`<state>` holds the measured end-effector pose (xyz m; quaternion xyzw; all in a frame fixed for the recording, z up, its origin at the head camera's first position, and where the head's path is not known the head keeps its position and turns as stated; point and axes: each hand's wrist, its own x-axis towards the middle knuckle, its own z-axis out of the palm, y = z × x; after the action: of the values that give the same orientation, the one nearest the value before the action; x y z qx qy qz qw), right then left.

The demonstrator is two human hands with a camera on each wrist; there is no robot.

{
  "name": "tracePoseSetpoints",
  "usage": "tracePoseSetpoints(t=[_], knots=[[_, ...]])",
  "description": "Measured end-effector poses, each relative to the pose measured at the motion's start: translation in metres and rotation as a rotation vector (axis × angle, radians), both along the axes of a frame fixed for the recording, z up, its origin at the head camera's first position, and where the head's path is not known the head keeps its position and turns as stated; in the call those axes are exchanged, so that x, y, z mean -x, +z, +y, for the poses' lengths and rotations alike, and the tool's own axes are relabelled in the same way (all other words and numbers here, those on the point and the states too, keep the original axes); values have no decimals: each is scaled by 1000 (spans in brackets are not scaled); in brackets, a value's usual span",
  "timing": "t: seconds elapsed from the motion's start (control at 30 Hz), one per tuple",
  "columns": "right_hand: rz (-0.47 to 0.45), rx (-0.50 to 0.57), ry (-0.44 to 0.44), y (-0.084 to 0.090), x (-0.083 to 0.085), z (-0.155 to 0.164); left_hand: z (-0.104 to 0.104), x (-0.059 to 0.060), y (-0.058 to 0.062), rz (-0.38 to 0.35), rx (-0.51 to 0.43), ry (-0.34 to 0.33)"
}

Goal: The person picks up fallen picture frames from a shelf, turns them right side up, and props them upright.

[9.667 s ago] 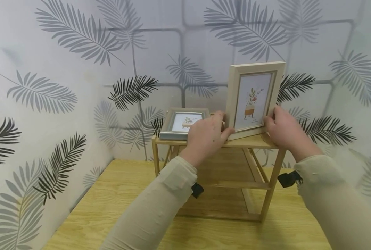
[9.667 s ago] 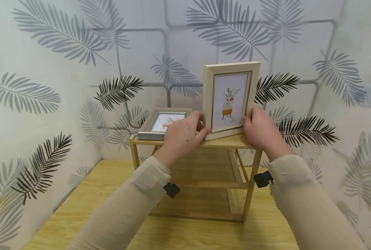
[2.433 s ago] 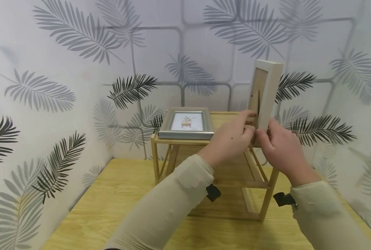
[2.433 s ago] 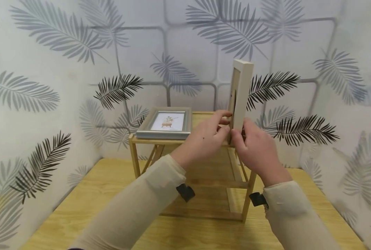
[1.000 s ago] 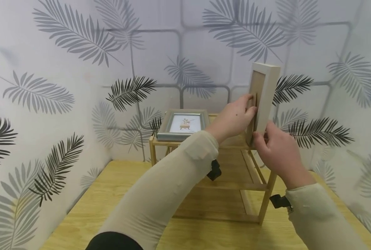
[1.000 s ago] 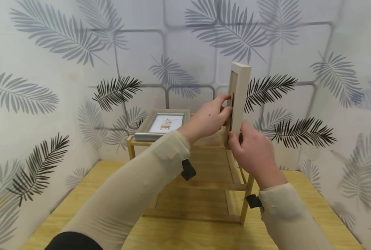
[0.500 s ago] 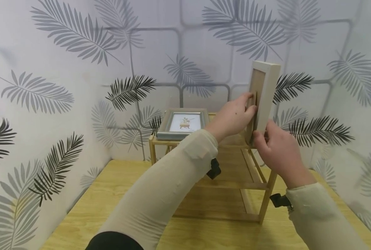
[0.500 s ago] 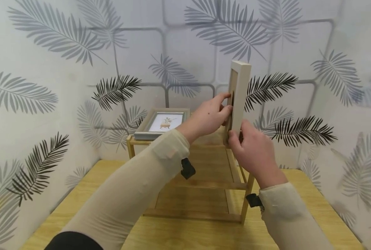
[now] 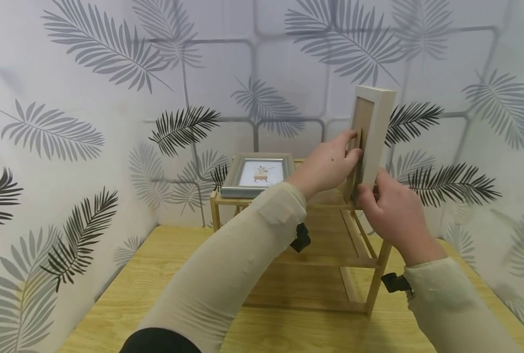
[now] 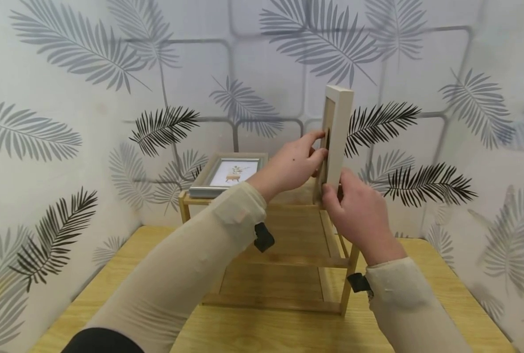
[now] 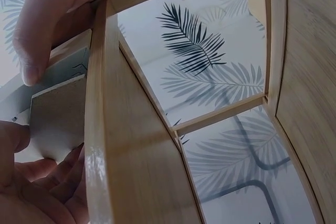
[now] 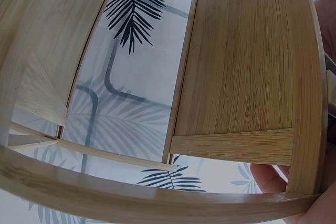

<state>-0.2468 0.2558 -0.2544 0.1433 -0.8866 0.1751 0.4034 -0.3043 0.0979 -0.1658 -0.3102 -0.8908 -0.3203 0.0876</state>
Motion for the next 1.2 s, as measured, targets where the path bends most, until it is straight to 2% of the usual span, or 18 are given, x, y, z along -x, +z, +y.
tracePoseSetpoints(t=[0.37,1.2], knots=[[-7,1,-1,-1,1,0,-2,1,0,5,21,5],[2,1,7,0,1,1,-6,0,4,-72,-8,-16]])
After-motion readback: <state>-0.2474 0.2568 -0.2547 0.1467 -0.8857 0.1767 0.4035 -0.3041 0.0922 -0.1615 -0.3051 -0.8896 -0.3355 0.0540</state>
